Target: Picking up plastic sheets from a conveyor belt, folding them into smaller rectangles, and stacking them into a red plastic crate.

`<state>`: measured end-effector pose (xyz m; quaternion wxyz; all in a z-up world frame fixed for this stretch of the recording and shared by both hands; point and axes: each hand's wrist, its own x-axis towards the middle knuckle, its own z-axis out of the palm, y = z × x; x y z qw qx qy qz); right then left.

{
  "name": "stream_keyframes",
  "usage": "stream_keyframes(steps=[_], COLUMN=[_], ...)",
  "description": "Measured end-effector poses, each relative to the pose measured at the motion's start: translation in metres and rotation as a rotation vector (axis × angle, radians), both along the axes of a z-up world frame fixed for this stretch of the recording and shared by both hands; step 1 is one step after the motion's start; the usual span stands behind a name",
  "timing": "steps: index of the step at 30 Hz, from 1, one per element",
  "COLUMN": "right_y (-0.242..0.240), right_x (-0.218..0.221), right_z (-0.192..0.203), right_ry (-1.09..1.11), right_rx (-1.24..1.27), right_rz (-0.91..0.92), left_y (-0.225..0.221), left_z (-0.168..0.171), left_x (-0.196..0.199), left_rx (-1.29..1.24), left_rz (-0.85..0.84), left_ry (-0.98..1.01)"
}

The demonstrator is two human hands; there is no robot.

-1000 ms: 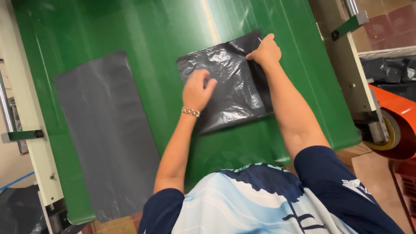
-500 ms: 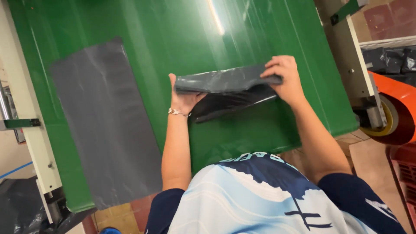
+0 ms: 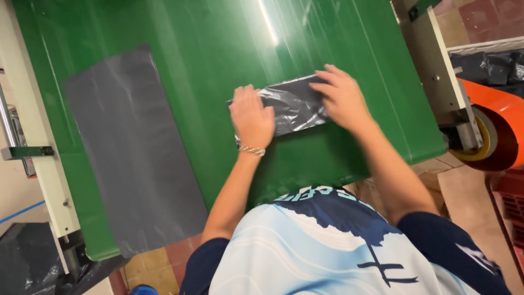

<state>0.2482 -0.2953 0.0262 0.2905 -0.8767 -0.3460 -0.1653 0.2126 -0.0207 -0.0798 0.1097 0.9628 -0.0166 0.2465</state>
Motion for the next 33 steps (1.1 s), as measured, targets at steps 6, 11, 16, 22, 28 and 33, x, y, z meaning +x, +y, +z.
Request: stream_keyframes(steps=[6, 11, 16, 22, 28, 33], right_y=[0.098, 0.033, 0.035, 0.092, 0.043, -0.003], right_x=[-0.009, -0.006, -0.01, -0.087, -0.142, -0.142], right_z=[-0.076, -0.059, -0.045, -0.057, -0.097, -0.15], right_ry=[0.016, -0.022, -0.067, 0.089, 0.379, 1.226], right_rx=[-0.106, -0.301, -0.374, -0.258, 0.123, 1.101], right_rz=[-0.049, -0.12, -0.182, 0.242, 0.162, -0.313], left_y=[-0.059, 0.015, 0.066, 0.045, -0.005, 0.013], left_z=[0.068, 0.068, 0.026, 0.053, 0.102, -0.024], left_x=[-0.02, -0.059, -0.076, -0.064, -0.037, 0.031], left_rx=[0.053, 0.078, 0.238, 0.495, -0.235, -1.119], left_rz=[-0.179, -0.264, -0.433, -0.627, -0.602, -0.298], left_ry=[0.486, 0.453, 0.027, -0.145, 0.895, 1.21])
